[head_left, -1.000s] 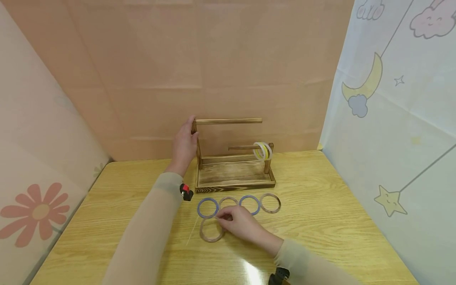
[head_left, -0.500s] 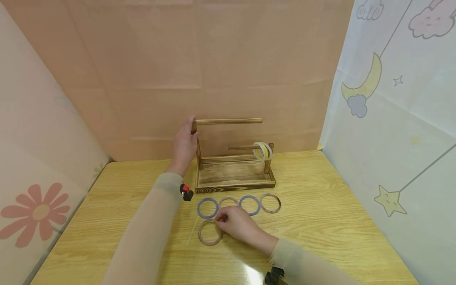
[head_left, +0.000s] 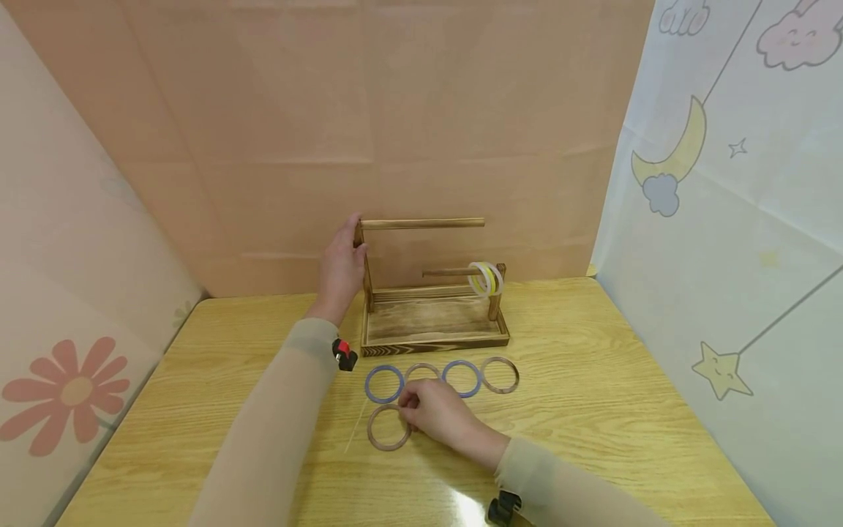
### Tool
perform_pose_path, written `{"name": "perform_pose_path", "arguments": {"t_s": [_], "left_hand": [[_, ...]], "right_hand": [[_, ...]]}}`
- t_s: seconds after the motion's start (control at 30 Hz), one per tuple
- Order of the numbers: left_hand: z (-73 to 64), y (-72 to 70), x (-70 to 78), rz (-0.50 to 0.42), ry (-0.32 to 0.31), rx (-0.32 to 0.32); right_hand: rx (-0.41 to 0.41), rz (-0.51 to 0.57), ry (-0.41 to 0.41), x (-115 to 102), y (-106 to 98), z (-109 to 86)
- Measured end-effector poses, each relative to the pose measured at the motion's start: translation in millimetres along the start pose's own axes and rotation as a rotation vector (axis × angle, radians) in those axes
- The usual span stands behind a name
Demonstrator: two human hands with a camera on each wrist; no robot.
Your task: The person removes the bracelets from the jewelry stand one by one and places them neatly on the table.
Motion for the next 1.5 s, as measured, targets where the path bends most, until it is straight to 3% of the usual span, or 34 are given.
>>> {"name": "perform_pose_path", "arguments": {"t_s": [0.3, 0.8, 1.13, 1.33, 1.5], "left_hand": [[1.3, -1.3, -1.7, 0.006, 0.002, 0.002], [2.6, -2.2, -3.7, 0.024, 0.004, -0.014], [3.8, -2.0, -6.4, 0.032, 0.008, -0.017], [4.3, -2.1, -7.8, 0.027, 0.007, -0.018], [3.9, -2.1, -7.7, 0.041, 0.015, -0.018]], "right_hand": [[0.000, 0.064, 0.010, 1.5, 2.0, 3.3], [0.006, 0.078, 0.035, 1.6, 5.5, 7.2], [0.004, 0.166, 0.066, 2.7, 3.7, 7.2], [0.028, 0.165, 0.064, 3.4, -7.3, 7.3], [0.099, 0.166, 0.073, 4.7, -26.2, 10.2]]}}
Point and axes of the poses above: each hand's wrist, its own z-axis towards the middle knuckle, its own y-axis out of the palm, x = y × z, the point moved 9 cm from there along z, towards the middle knuckle, and after that the axes turned 2 degrees about y, right-handed, at the moved point
